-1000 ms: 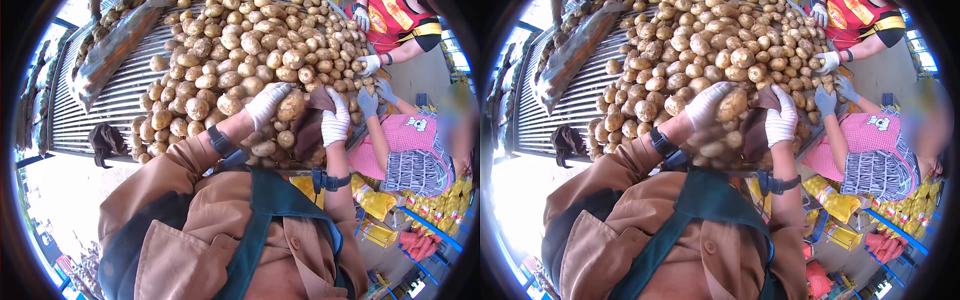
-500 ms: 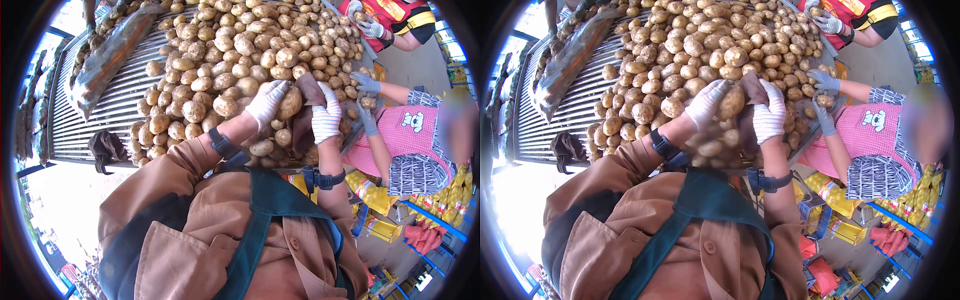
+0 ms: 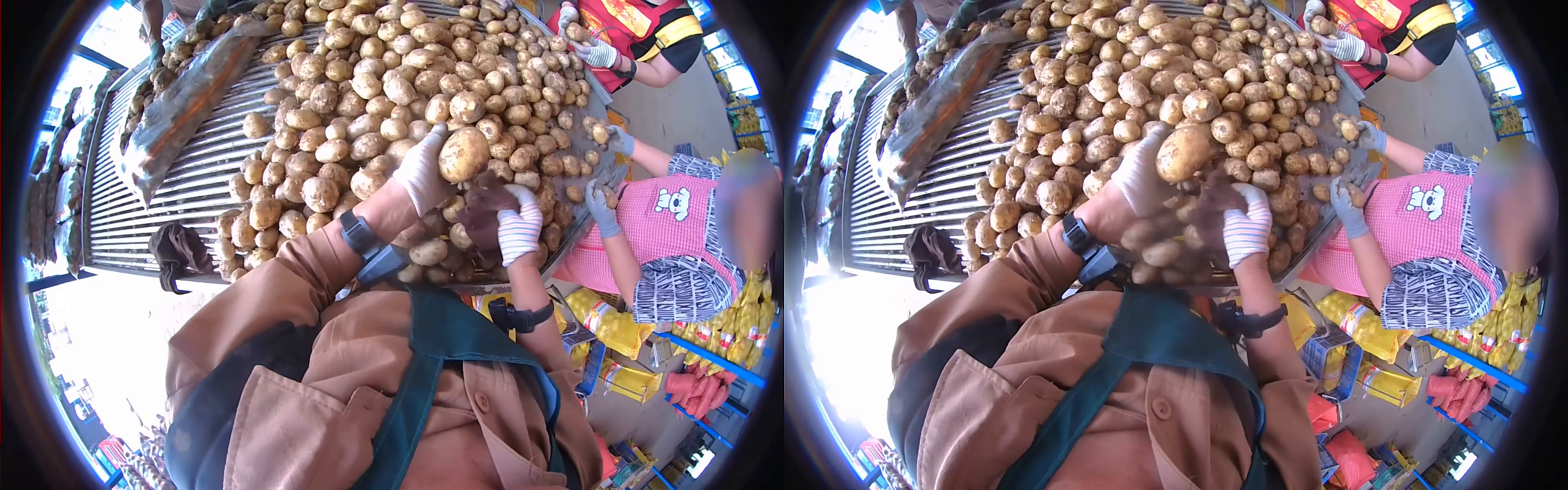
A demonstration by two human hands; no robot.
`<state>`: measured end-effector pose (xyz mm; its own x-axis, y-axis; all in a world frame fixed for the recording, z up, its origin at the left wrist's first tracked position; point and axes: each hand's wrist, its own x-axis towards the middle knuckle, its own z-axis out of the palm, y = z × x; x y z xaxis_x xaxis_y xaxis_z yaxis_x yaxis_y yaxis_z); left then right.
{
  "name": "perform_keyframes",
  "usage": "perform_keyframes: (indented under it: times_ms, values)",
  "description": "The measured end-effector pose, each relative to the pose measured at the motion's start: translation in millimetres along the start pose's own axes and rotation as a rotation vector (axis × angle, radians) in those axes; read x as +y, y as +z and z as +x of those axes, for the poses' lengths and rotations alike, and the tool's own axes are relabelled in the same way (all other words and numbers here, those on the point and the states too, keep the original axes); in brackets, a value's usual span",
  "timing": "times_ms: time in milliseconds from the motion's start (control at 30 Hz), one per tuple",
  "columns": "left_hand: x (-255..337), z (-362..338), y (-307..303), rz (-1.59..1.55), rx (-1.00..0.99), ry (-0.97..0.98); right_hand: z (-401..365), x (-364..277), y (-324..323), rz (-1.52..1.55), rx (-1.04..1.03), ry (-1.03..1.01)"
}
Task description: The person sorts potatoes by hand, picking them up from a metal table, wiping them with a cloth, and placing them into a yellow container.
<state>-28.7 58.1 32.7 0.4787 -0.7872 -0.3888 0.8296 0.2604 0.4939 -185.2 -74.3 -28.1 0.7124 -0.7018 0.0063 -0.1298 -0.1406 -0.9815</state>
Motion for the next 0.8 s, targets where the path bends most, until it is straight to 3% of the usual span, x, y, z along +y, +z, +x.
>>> perform_keyframes:
  times_ms: [33, 133, 167, 200, 267, 400, 467, 500, 600, 667, 800]
  values:
    - [0, -1, 1, -0.071, -0.034, -0.045, 2, -17, -3, 0.030, -0.009, 0.005]
    - [-11, 2, 5, -0.278, -0.117, -0.177, -11, -53, 7, -0.015, -0.024, -0.227]
    - [-21, 2, 5, -0.124, -0.059, -0.110, -13, -45, 17, -0.129, 0.016, -0.417]
    - [-27, 9, -4, 0.079, -0.033, -0.024, -19, -42, 30, -0.092, 0.138, -0.476]
    - [-37, 21, -22, 0.578, -0.014, 0.245, -20, -39, 24, 0.017, 0.018, -0.411]
    - [-26, 17, -24, 0.637, -0.115, 0.154, -17, -56, 17, -0.631, -0.062, -0.751]
    - [-24, 14, -12, 0.553, -0.074, 0.144, -17, -63, 22, -0.823, -0.148, -0.726]
    - [-29, 22, -12, 0.336, -0.094, 0.150, -12, -63, 22, -0.842, -0.167, -0.704]
    - [-22, 20, -29, 0.521, -0.136, 0.044, 3, -72, 22, -0.769, -0.159, -0.588]
    - [-26, 12, -22, 0.356, -0.058, -0.063, 20, -66, 18, -0.593, -0.184, -0.500]
    - [-26, 4, -17, 0.069, -0.068, -0.237, 29, -31, 14, -0.578, -0.345, -0.139]
